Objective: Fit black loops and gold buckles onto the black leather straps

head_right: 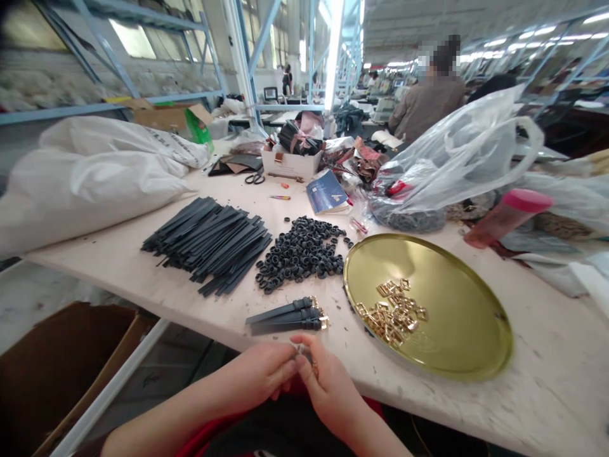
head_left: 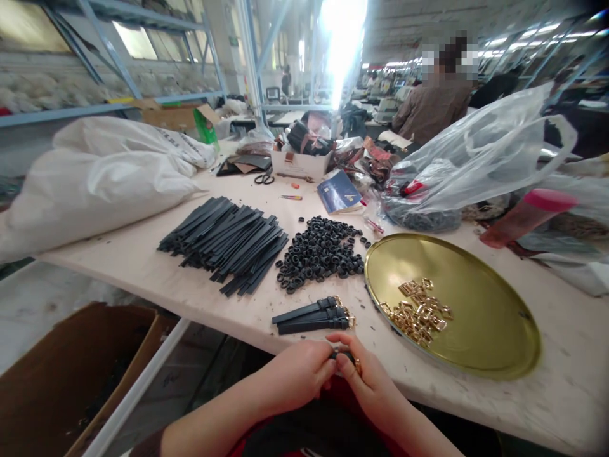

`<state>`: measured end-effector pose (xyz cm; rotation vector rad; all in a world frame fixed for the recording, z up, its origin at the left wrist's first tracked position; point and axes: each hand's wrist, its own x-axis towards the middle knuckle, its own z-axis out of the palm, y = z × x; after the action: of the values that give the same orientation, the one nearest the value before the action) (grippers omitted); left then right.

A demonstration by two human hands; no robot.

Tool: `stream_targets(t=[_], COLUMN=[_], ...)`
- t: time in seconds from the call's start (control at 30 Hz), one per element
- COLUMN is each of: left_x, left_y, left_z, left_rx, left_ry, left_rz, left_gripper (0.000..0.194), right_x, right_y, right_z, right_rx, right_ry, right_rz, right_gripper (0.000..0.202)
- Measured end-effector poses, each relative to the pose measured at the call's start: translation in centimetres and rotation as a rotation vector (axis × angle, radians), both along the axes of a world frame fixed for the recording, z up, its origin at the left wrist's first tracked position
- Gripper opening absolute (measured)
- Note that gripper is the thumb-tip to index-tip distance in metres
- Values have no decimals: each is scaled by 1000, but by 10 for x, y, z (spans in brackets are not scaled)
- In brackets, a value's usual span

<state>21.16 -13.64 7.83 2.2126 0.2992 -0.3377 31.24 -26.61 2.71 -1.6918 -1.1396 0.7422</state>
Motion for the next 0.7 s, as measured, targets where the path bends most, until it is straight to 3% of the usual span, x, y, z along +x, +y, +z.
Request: stream_targets(t=[0.13, 0.27, 0.37, 0.47, 0.6, 0.7], left_x=[13, 26, 36, 45, 53, 48], left_y=[17, 72, 123, 157, 167, 160], left_z=[-6, -10, -15, -26, -38, -31], left_rx=[219, 651, 826, 890, 921, 927], left_ry=[-108, -142, -79, -22, -7, -36], left_rz=[14, 207, 392, 486, 515, 501], left_gripper=[36, 32, 28, 27, 26, 25], right_x=[18, 42, 52, 53, 49, 47], right_y=[25, 57, 68, 65, 58, 56], right_z=[0, -11, -28, -42, -46, -43], right_rx=[-52, -18, 17, 59, 81, 105], right_ry=[-240, -520, -511, -397, -244, -235], right_rz=[-107, -255, -311, -358, -401, -414], right_gripper=[26, 23, 19, 21, 25, 24])
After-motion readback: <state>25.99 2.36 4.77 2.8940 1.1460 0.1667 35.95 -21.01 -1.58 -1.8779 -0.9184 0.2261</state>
